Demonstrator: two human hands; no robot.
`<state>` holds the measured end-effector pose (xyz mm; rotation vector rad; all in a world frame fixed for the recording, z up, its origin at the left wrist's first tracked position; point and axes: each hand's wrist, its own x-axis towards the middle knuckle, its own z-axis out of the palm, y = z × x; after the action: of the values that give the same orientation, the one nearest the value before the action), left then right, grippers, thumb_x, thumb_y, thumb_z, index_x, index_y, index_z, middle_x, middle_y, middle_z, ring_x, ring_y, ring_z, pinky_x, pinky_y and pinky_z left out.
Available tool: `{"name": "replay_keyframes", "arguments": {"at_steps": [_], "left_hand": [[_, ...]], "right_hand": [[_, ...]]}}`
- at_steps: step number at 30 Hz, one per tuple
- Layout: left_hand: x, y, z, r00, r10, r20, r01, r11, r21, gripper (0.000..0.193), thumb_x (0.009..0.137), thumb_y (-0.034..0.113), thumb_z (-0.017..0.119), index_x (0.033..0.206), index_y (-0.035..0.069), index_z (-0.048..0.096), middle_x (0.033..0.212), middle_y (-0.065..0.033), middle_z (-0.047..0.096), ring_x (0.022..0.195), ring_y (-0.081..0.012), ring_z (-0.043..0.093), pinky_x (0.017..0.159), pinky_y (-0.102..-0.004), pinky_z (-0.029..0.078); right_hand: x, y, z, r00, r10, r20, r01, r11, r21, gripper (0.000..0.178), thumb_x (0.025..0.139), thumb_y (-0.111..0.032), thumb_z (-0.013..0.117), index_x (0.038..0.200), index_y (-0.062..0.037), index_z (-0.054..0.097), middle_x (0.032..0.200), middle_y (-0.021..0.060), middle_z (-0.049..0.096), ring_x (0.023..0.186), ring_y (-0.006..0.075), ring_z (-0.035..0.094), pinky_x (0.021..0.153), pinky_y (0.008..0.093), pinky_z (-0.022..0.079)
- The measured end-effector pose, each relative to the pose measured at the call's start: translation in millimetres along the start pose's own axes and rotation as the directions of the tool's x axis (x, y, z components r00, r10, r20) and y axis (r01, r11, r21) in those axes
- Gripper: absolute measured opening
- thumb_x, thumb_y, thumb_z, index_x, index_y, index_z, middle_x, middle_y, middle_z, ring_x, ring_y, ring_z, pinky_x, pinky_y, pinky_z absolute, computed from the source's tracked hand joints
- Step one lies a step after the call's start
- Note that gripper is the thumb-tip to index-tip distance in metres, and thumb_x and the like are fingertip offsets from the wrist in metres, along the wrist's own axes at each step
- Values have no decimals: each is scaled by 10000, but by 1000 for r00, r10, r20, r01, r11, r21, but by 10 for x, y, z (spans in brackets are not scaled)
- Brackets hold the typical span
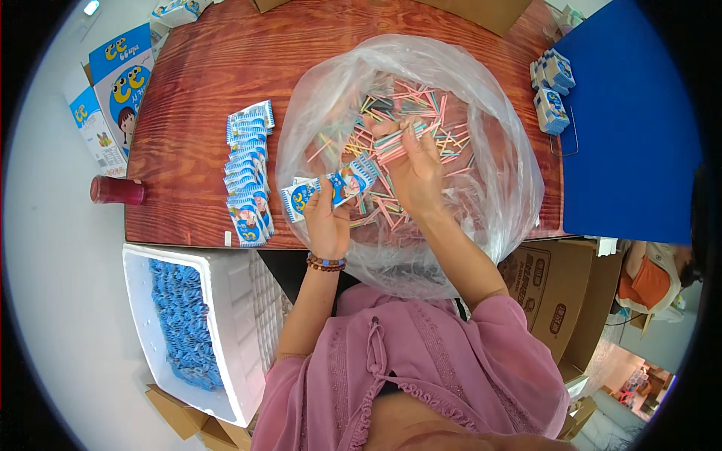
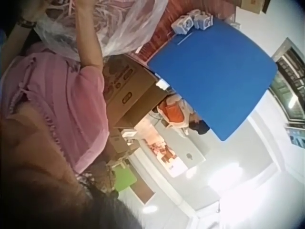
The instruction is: The recorder is sorting small blue toy packages from a large bag into a white sorting bin.
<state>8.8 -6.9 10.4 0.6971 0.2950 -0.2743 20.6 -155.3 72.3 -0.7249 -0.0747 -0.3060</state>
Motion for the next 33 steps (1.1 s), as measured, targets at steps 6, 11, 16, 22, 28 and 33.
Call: {"name": "replay_keyframes", "arguments": {"at_steps": [6, 11, 16, 22, 28, 33], "left_hand": [[-13, -20, 83, 1000, -24, 3, 24, 999, -30, 235, 993, 244, 538, 1002, 28, 629, 981, -54, 684, 870, -147, 652, 731, -286, 531], [-6, -62, 55, 995, -56, 78, 66, 989, -130, 187, 984, 214, 555, 980, 45, 635, 964, -49, 689, 861, -147, 664, 734, -288, 544], [-18, -80, 129, 1000, 14, -16, -15, 995, -97, 195, 985, 203, 553, 1033, 23, 613, 1019, -76, 676, 892, -156, 657, 785, -321, 547], [46, -93, 111, 997, 54, 53, -45, 985, -166, 214, 991, 207, 542, 1030, 8, 609, 1015, -80, 676, 929, -166, 648, 843, -335, 534], [91, -188, -42, 993, 42, 110, -22, 984, -177, 353, 1018, 312, 467, 1134, 0, 586, 1113, -71, 653, 1024, -162, 615, 906, -343, 491], [91, -189, -11, 990, 41, 132, -19, 986, -165, 378, 1018, 327, 464, 1176, -1, 566, 1151, -78, 640, 1049, -171, 606, 919, -352, 479]], "right_hand": [[-75, 118, 86, 999, -34, -11, 34, 999, 12, 109, 1022, -151, 415, 1088, -87, 473, 1101, 173, 635, 1236, 319, 508, 1055, 465, 374], [-187, 199, 62, 996, -9, -87, 4, 998, -59, 114, 1020, -157, 422, 1093, -79, 463, 1146, 176, 619, 1248, 304, 498, 975, 436, 470], [-237, 252, 72, 999, -13, -39, 4, 977, -215, 116, 1019, -152, 425, 1096, -75, 463, 1203, 168, 591, 1223, 271, 513, 959, 388, 487], [-260, 274, 128, 999, -13, -30, 2, 938, -348, 125, 1020, -167, 432, 1076, -66, 479, 1214, 173, 595, 1158, 225, 547, 935, 358, 480], [-202, 296, 134, 985, 32, -170, -29, 999, 23, 137, 1023, -162, 422, 1068, -54, 491, 1195, 195, 610, 1083, 228, 596, 930, 379, 479], [-193, 350, 137, 979, -17, -202, 31, 997, 66, 150, 1024, -152, 412, 1094, -44, 489, 1209, 207, 598, 1066, 249, 607, 939, 396, 482]]}}
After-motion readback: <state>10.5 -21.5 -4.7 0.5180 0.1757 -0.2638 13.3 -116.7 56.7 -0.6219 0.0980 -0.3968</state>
